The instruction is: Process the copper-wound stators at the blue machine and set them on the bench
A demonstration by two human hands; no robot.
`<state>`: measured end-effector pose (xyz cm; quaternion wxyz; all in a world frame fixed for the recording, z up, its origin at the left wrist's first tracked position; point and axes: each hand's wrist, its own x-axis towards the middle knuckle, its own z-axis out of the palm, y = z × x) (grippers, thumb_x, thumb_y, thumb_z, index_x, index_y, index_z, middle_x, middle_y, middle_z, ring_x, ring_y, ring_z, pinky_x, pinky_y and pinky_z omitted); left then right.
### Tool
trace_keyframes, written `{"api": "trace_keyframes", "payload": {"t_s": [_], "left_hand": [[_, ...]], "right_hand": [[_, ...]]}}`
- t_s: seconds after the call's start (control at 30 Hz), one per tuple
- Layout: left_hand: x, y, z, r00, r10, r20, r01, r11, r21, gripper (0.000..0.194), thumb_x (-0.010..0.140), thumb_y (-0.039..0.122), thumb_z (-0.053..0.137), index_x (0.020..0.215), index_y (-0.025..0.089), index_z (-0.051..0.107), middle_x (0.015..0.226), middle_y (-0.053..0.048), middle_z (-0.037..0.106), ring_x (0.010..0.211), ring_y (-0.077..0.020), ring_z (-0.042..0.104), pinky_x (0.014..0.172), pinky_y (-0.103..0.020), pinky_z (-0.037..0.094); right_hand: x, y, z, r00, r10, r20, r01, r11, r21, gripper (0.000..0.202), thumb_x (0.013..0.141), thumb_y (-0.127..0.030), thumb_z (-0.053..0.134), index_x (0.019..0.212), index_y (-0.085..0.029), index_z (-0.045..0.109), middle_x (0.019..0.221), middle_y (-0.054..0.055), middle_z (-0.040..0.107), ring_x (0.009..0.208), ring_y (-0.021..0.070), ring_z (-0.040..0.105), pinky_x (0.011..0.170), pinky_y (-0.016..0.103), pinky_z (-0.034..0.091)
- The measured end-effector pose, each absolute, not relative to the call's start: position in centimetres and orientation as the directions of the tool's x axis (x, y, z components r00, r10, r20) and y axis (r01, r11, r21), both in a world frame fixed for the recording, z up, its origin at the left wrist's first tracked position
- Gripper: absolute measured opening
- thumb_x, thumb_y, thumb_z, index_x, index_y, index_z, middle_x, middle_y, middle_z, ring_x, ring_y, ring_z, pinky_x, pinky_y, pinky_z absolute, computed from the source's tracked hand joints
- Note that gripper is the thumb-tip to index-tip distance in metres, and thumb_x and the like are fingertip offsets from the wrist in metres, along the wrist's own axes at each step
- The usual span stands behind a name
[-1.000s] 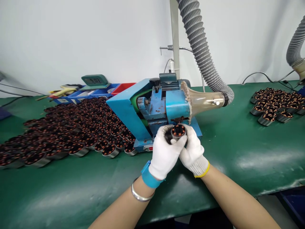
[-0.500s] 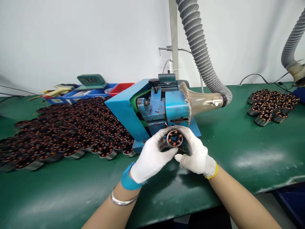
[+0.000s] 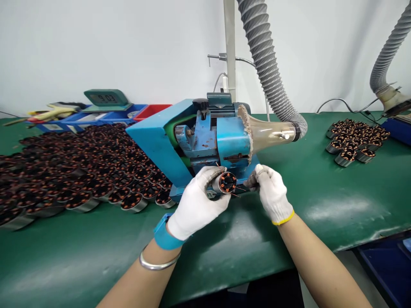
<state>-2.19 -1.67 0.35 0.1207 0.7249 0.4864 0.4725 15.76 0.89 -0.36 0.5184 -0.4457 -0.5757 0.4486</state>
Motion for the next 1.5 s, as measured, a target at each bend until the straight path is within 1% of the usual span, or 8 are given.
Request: {"api": "trace_keyframes", "payload": {"t_s": [0.2,0.4,0.6,0.77,0.9,0.97,1.17,1.5], "left_hand": [[-2.2,-1.6,0.3,0.121,0.777,0.617,0.645,-0.534,0.546,0.047,0.064,0.013,0.064,0.110,0.016,0.058,0.108,-0.008,0.061,0.102,-0.0216,0.062,0.091,-0.033,0.053],[-2.1,-1.6,0.4,0.091,0.781,0.618,0.621,-0.529,0.578,0.045,0.062,0.012,0.063,0.106,0.017,0.057,0.104,-0.006,0.061,0.097,-0.0203,0.063,0.088,-0.032,0.053],[-2.1,-1.6,0.4,0.034,0.783,0.621,0.654,-0.487,0.579,0.042,0.061,0.013,0.064,0.102,0.017,0.057,0.100,-0.005,0.062,0.094,-0.0205,0.063,0.086,-0.032,0.053],[-1.3,-2.0,0.1,-0.081,0.870,0.486,0.585,-0.353,0.730,0.043,0.060,0.020,0.070,0.100,0.019,0.056,0.097,-0.004,0.065,0.088,-0.0210,0.066,0.082,-0.034,0.054],[-0.2,-2.2,-0.6,-0.241,0.930,0.277,0.365,-0.178,0.914,0.051,0.056,0.034,0.080,0.097,0.019,0.053,0.084,-0.003,0.068,0.074,-0.0205,0.068,0.068,-0.033,0.057],[0.3,-2.1,-1.1,-0.251,0.941,0.228,0.271,-0.158,0.950,0.056,0.054,0.034,0.081,0.100,0.019,0.053,0.086,-0.004,0.069,0.074,-0.0208,0.068,0.067,-0.033,0.057],[0.6,-2.1,-1.9,-0.237,0.913,0.332,0.359,-0.235,0.903,0.052,0.058,0.024,0.076,0.106,0.018,0.059,0.106,-0.009,0.069,0.099,-0.0263,0.066,0.089,-0.040,0.055],[1.4,-1.4,-0.3,-0.260,0.935,0.240,0.303,-0.157,0.940,0.052,0.051,0.025,0.078,0.099,0.016,0.062,0.092,-0.008,0.073,0.082,-0.0254,0.070,0.077,-0.038,0.058]], "right_hand": [[15.6,0.0,0.5,-0.265,0.932,0.249,0.338,0.331,-0.881,0.019,0.084,-0.037,0.057,0.075,-0.020,0.056,0.076,0.000,0.058,0.072,0.0153,0.054,0.066,0.026,0.042],[16.2,1.3,0.0,-0.122,0.987,0.108,0.032,0.113,-0.993,0.034,0.090,-0.046,0.045,0.070,-0.020,0.053,0.065,-0.001,0.055,0.060,0.0131,0.050,0.060,0.026,0.044],[16.0,0.9,0.3,-0.379,0.925,0.011,0.191,0.090,-0.978,0.021,0.083,-0.037,0.059,0.075,-0.018,0.061,0.064,-0.002,0.059,0.060,0.0120,0.052,0.056,0.024,0.040],[16.8,1.8,0.3,-0.034,0.992,0.124,-0.137,0.118,-0.983,0.025,0.083,-0.042,0.058,0.073,-0.019,0.060,0.068,0.000,0.061,0.063,0.0136,0.057,0.062,0.027,0.048],[16.3,1.1,0.2,-0.217,0.976,0.015,0.089,0.035,-0.995,0.028,0.076,-0.044,0.068,0.089,-0.018,0.066,0.079,0.003,0.067,0.069,0.0175,0.063,0.065,0.031,0.052],[15.1,0.1,-0.2,-0.247,0.969,0.009,0.164,0.051,-0.985,0.045,0.068,-0.037,0.076,0.108,-0.020,0.063,0.095,0.006,0.069,0.081,0.0206,0.066,0.071,0.033,0.054],[13.2,-1.0,-1.2,-0.188,0.982,0.003,0.014,0.006,-1.000,0.053,0.067,-0.035,0.077,0.113,-0.018,0.059,0.097,0.007,0.070,0.085,0.0226,0.068,0.074,0.036,0.057],[13.6,0.2,-0.8,-0.136,0.991,-0.012,-0.248,-0.046,-0.968,0.062,0.053,-0.033,0.082,0.107,-0.015,0.057,0.096,0.009,0.069,0.088,0.0234,0.067,0.079,0.038,0.056]]}}
